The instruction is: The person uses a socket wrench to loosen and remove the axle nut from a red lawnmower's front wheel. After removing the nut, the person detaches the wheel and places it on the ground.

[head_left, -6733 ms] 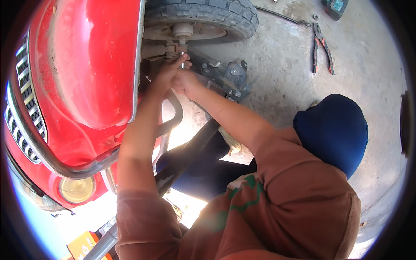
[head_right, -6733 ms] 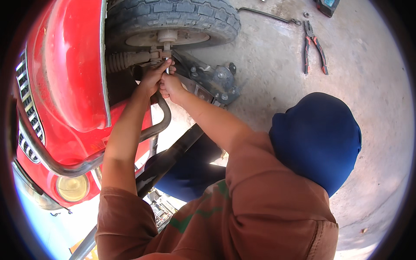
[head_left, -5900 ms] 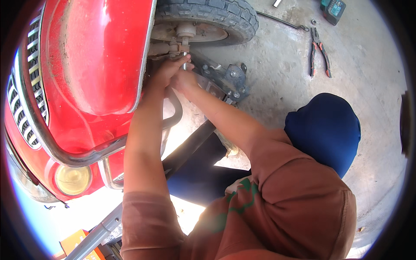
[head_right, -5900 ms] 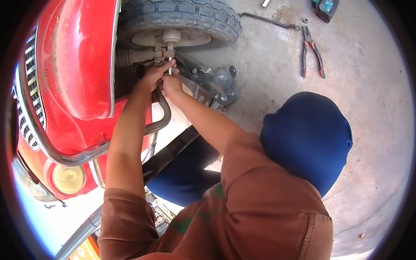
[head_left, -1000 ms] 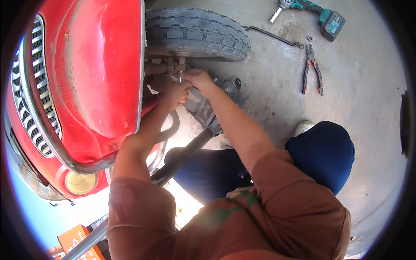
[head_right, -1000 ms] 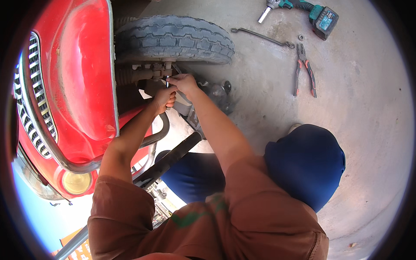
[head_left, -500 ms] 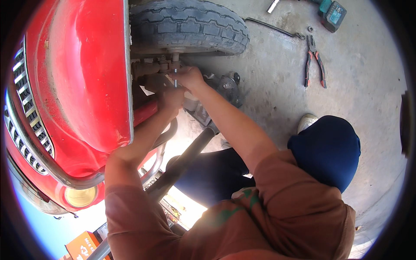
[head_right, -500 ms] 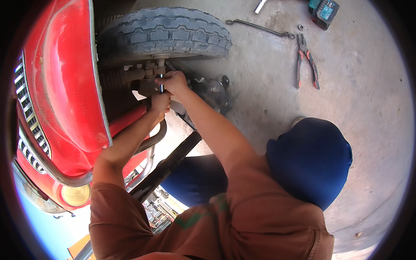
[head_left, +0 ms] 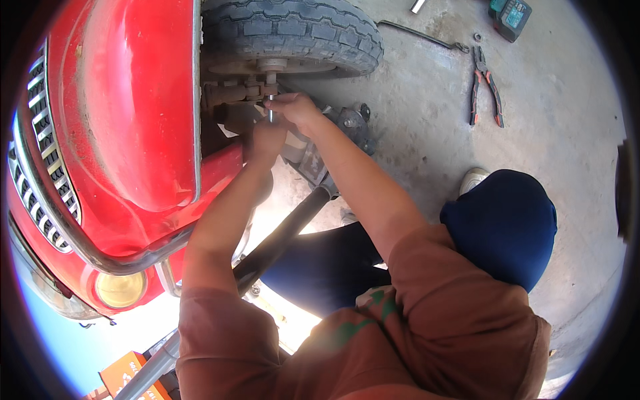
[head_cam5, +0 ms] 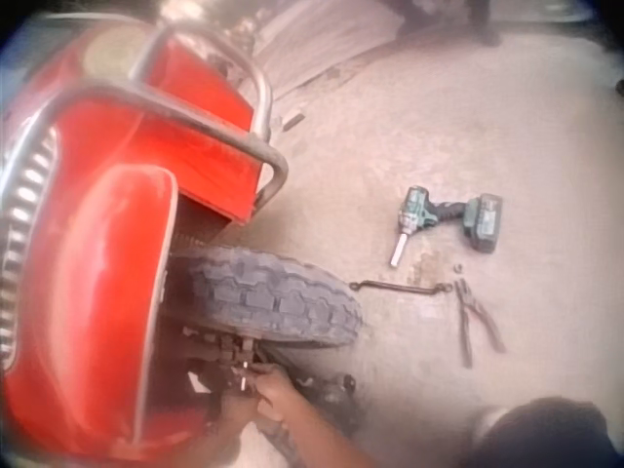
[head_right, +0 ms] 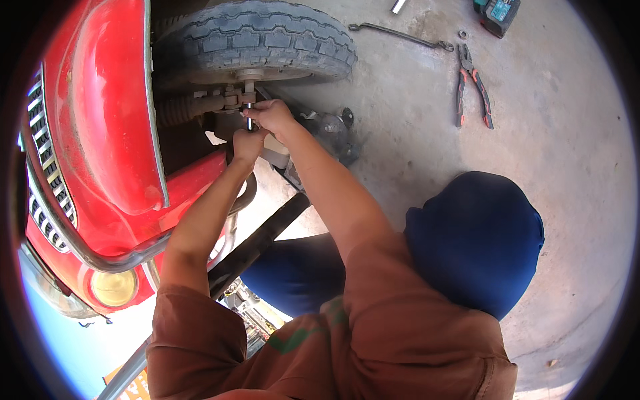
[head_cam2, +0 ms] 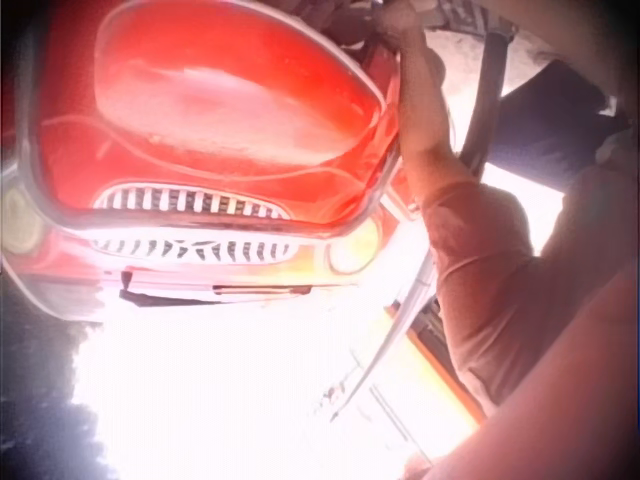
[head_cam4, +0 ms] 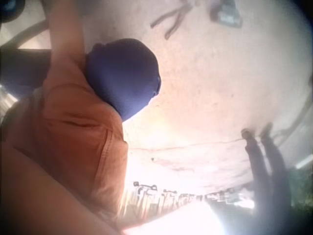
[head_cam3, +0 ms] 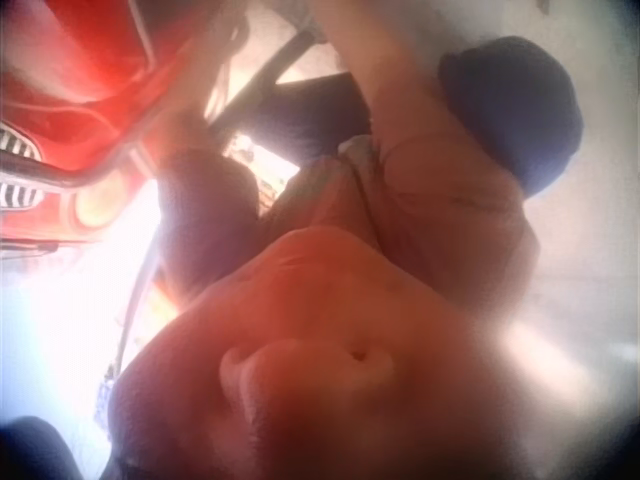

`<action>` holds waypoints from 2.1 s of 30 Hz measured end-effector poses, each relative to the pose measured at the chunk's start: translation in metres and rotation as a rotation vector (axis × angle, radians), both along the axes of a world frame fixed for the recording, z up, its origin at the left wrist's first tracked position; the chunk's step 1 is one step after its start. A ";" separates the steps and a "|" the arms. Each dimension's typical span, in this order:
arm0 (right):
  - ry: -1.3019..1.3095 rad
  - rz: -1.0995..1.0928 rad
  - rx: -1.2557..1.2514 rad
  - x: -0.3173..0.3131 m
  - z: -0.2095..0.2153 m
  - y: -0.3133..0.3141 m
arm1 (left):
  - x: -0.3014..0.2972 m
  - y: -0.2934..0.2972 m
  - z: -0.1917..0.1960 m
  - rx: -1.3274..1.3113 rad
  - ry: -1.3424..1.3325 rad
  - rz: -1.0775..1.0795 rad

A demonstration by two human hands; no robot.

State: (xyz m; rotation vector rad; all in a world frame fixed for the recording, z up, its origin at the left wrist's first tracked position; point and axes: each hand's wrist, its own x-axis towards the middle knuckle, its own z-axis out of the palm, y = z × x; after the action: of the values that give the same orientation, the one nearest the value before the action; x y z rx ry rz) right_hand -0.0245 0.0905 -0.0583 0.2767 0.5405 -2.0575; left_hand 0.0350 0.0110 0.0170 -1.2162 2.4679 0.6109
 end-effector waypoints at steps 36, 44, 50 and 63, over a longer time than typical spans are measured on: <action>-0.091 -0.059 -0.144 0.008 0.010 0.014 | -0.008 -0.028 0.005 0.588 -0.080 0.381; -0.130 -0.104 -0.101 0.008 0.015 0.014 | 0.012 0.003 -0.017 -0.669 -0.068 -0.393; -0.056 -0.043 0.031 0.008 0.010 0.010 | -0.001 -0.016 -0.004 0.124 -0.147 0.125; -0.082 -0.051 -0.092 0.007 0.004 -0.001 | 0.011 -0.027 -0.009 -0.175 -0.169 -0.245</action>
State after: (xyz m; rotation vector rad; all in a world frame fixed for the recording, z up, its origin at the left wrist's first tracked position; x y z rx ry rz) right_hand -0.0177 0.0896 -0.0539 0.3215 0.3918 -2.1035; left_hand 0.0461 -0.0162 0.0085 -0.9567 2.5118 0.2217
